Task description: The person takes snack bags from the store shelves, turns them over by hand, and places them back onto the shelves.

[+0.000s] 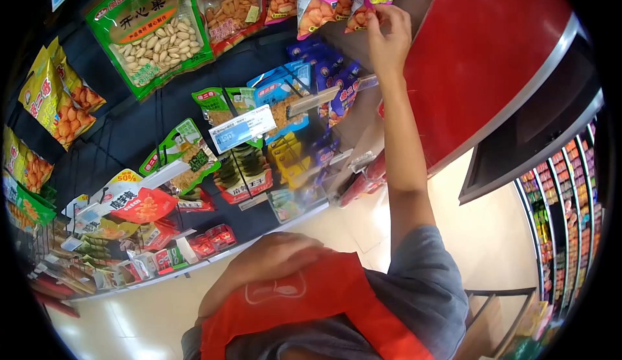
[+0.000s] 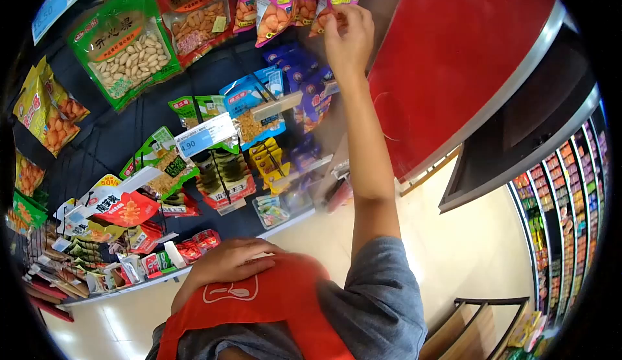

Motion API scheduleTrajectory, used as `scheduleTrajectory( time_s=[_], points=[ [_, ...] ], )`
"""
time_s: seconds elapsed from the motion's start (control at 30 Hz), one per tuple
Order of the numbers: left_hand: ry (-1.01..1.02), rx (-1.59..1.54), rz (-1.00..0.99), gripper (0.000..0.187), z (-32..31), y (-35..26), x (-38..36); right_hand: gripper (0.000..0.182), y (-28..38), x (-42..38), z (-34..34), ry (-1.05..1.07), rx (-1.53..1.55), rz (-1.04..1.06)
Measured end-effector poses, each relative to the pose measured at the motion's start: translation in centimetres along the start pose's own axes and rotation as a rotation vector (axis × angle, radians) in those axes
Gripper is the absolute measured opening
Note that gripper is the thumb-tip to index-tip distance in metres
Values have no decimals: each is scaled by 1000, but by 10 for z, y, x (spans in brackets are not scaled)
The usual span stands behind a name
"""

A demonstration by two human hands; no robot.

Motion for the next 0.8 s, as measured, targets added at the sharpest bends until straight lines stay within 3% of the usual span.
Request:
scheduleTrajectory(
  time_s=[0.07,0.2,0.27,0.33,0.43,0.5,0.57,0.67,0.73,0.8],
  points=[
    [-3,-25,6,29,2,0,0,10,8,-7,10,-104,45,37],
    [-54,-54,141,33,3,11,-5,11,56,-77,38,-96,187,-299],
    [-106,-50,231,37,0,30,-8,10,63,-146,36,75,295,-388],
    [-174,58,258,37,-7,47,-12,30,41,-215,27,355,180,-567],
    [-139,175,364,43,-25,80,-18,46,2,-258,14,296,-104,-415],
    [-85,207,421,47,-36,98,-20,79,-44,-285,-5,276,226,-620],
    [-52,198,453,48,-46,109,-21,79,-41,-250,-13,227,325,-568],
    [-98,234,458,49,-44,98,-18,77,-60,-242,-22,309,313,-665],
    [-154,259,450,48,-44,96,-19,72,-46,-231,-21,258,568,-1028],
    [-195,269,446,46,-49,100,-19,63,-59,-250,-24,155,590,-920]
  ],
)
Point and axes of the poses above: each hand's wrist, its own x-axis towards the middle knuckle, its own z-axis out of the back of the hand, y = z × x, the point moved 3 cm from there along x, towards the middle knuckle, and after that the axes turned 12 degrees about z, right-handed, at the moved point
